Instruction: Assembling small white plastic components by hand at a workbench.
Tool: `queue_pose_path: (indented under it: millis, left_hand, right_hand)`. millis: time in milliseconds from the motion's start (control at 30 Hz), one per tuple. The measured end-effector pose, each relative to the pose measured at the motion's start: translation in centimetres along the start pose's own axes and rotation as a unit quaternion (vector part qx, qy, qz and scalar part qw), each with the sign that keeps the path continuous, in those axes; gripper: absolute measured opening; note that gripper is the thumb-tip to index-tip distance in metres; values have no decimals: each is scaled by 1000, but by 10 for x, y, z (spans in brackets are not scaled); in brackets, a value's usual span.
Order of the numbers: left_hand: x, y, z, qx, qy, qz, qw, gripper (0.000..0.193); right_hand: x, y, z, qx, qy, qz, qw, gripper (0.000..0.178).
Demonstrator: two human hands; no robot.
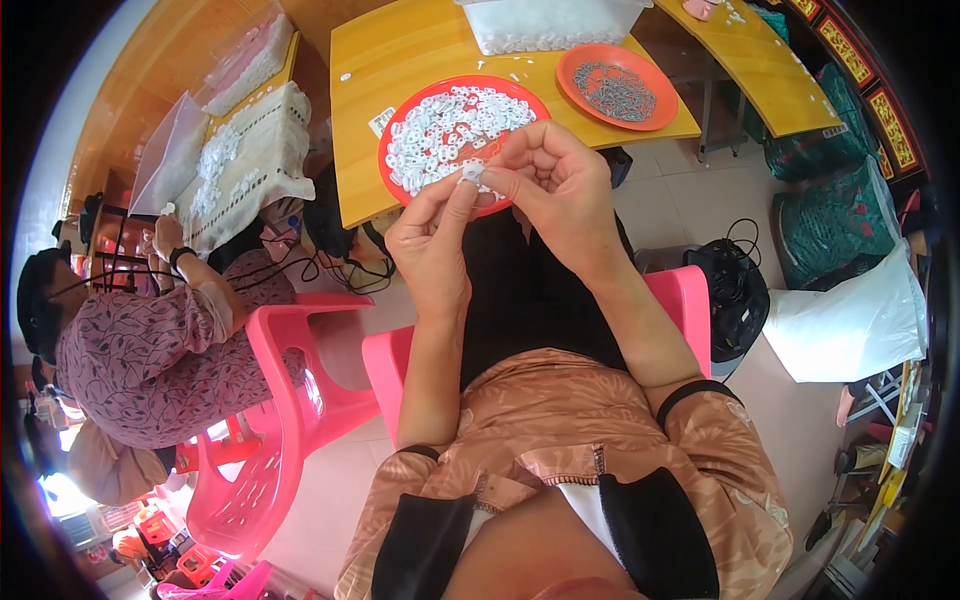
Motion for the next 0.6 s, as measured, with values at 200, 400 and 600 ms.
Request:
queue_pose_path:
  millis: [200, 400, 600]
  left_hand:
    - [4, -4, -3, 18, 6, -17, 1000, 14]
    - [6, -5, -1, 10, -8, -30, 999, 14]
    - [8, -8, -7, 33, 11, -51, 998, 16]
  right_hand:
    - [-3, 4, 2, -76, 14, -25, 997, 19]
    - [-1, 14, -2, -25, 43, -56, 997, 21]
    - [6, 8, -17, 13, 119, -40, 992, 21]
Point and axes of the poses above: each hand's wrist, its own x-axis towards the middle knuckle, its own z-axis out of the palm, y = z × x, the point moved 6 cm from there along x, towards the middle knuckle, and after that the axes turned 15 degrees about -z, right-handed, at the moved point
